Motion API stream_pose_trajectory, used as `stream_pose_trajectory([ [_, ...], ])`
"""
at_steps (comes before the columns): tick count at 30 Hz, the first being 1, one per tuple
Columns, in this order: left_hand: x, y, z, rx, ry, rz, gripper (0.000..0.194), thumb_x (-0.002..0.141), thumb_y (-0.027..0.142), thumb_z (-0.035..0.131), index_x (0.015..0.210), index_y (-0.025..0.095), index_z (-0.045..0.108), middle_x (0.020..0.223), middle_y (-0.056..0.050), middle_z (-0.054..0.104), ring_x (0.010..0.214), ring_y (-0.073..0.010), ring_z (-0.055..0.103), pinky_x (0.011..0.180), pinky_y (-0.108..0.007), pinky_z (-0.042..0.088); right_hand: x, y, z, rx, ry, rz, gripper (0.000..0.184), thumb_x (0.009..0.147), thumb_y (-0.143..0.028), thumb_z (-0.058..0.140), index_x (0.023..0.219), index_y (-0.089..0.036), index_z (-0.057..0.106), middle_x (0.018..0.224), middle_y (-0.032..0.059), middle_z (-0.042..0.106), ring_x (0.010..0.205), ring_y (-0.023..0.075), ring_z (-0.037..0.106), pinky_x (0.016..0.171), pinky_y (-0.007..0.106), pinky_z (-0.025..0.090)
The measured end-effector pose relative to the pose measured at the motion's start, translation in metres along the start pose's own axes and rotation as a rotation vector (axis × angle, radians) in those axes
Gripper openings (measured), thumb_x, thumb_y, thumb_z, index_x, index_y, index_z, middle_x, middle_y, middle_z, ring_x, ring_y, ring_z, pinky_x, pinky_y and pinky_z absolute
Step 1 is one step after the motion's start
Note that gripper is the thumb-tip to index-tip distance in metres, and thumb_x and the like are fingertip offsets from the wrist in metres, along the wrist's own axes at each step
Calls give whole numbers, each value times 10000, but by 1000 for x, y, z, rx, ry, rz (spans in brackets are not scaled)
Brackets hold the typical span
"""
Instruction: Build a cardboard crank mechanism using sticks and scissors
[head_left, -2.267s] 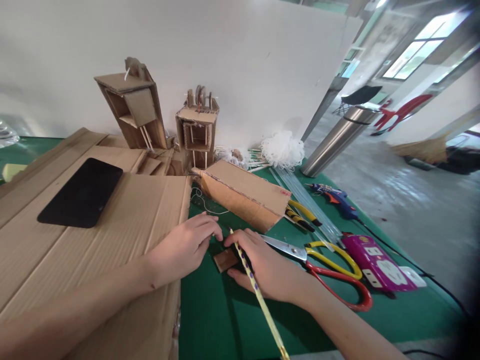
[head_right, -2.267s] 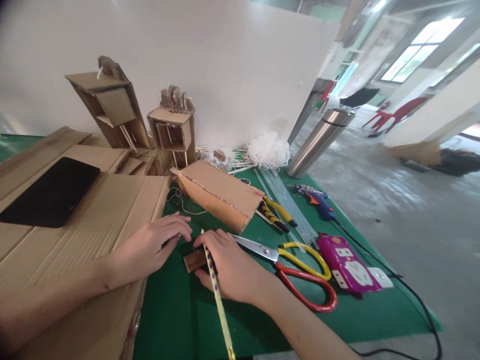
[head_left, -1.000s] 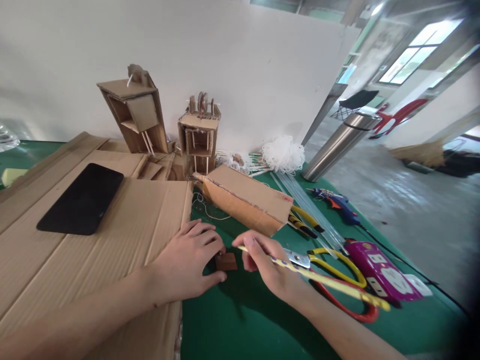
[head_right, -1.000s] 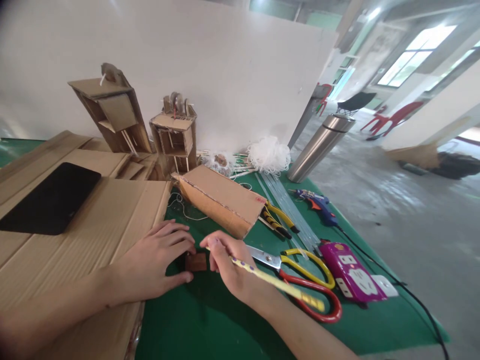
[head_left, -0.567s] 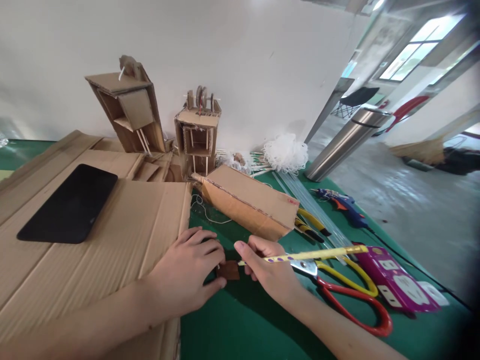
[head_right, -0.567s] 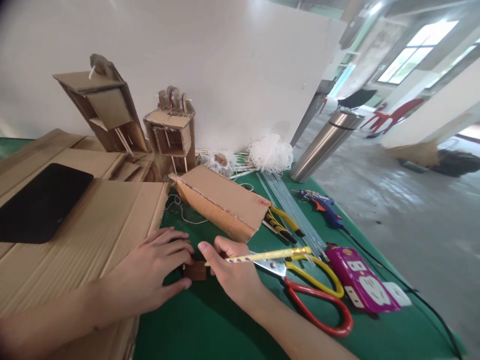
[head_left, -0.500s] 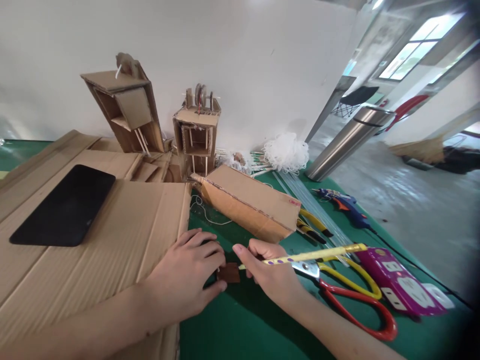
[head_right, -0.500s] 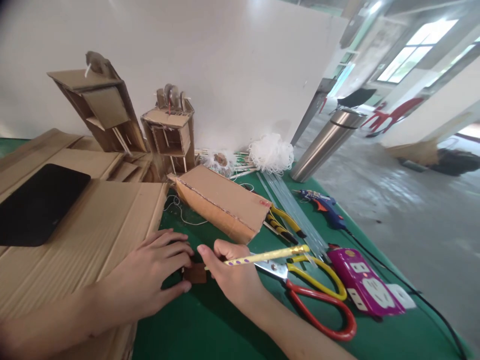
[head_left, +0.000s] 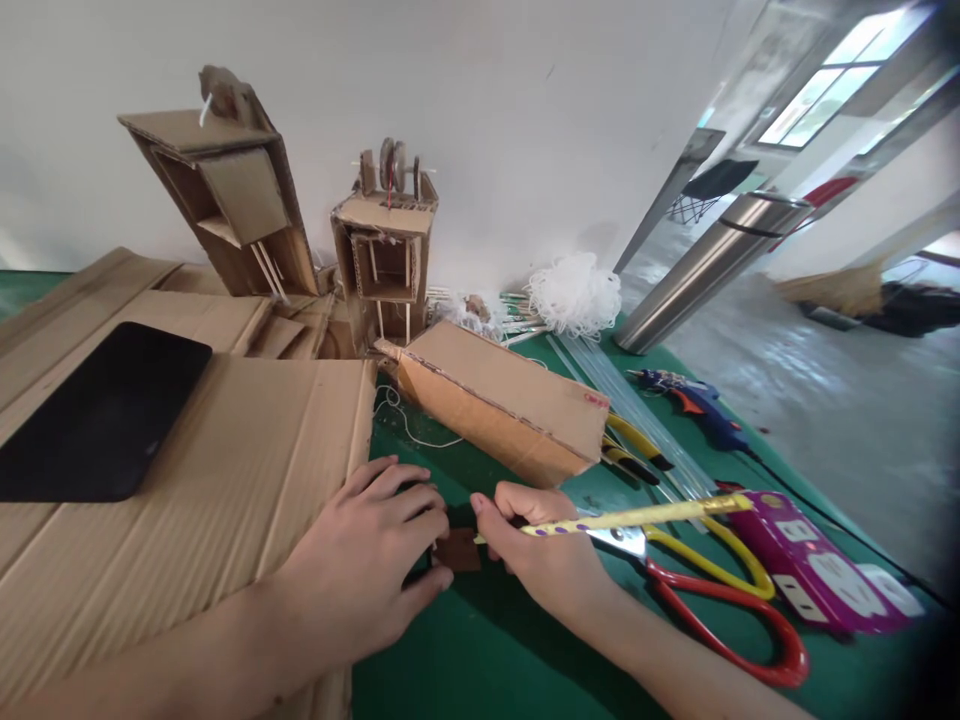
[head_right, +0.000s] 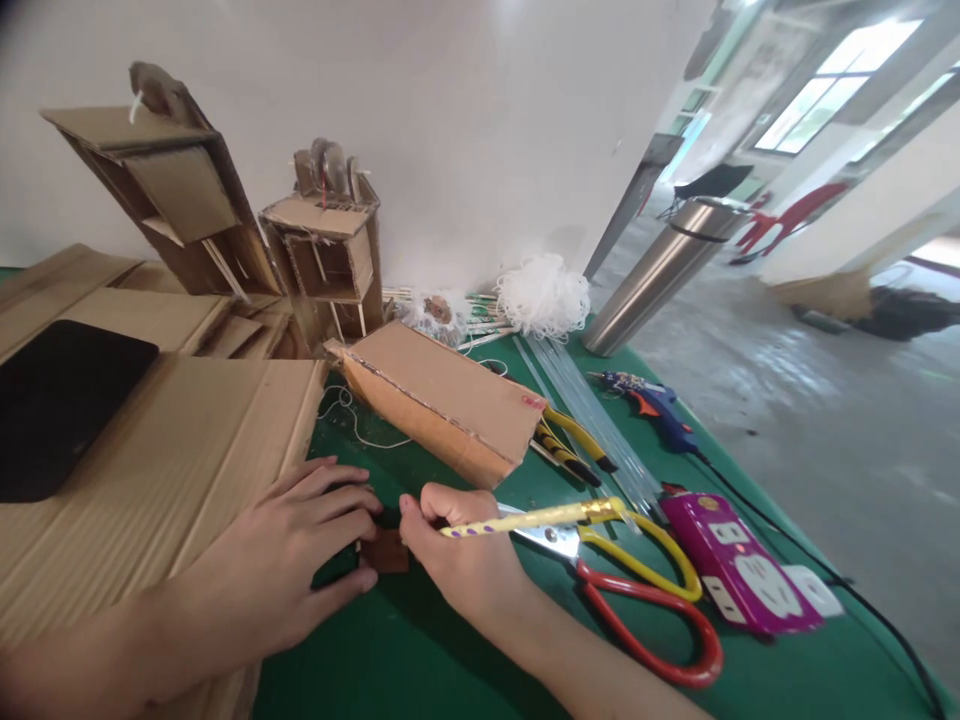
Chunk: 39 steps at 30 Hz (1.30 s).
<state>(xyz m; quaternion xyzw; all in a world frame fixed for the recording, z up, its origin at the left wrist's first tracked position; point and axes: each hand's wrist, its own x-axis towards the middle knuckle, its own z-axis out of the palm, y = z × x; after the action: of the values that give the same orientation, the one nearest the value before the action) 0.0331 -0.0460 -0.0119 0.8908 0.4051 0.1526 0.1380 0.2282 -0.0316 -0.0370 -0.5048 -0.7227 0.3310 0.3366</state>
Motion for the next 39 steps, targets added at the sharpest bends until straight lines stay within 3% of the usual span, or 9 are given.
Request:
stream_pose_trajectory([
  [24, 0, 1, 0, -8, -3, -7, 119, 823, 264, 683, 923, 208, 653, 1005, -26, 717, 1119, -293, 581, 1038, -523, 411, 0, -3, -2, 47, -24, 21, 432, 866, -325, 482, 486, -218, 307, 428, -47, 374, 412, 92, 346, 409, 233, 262],
  [30, 1, 1, -1, -9, -26, -19, 151, 811, 270, 695, 936, 198, 650, 1002, -33, 713, 1127, -306, 577, 1035, -544, 412, -6, 1, -5, 256, 37, 176, 468, 915, -490, 493, 543, -217, 414, 456, -31, 478, 398, 101, 438, 385, 216, 318],
  [35, 0, 1, -2, -5, -30, -13, 149, 811, 263, 688, 933, 189, 646, 1008, -42, 708, 1139, -309, 566, 1026, -538, 424, -9, 3, -6, 367, 44, 141, 455, 938, -582, 427, 748, -197, 577, 477, -35, 525, 373, 92, 418, 373, 203, 305],
  [39, 0, 2, -3, -15, -42, -16, 156, 814, 257, 677, 951, 189, 646, 1016, -45, 705, 1139, -302, 563, 1033, -532, 420, -8, 0, -7, 350, -3, 136, 430, 935, -543, 478, 722, -189, 595, 515, -29, 526, 427, 93, 446, 408, 206, 319],
])
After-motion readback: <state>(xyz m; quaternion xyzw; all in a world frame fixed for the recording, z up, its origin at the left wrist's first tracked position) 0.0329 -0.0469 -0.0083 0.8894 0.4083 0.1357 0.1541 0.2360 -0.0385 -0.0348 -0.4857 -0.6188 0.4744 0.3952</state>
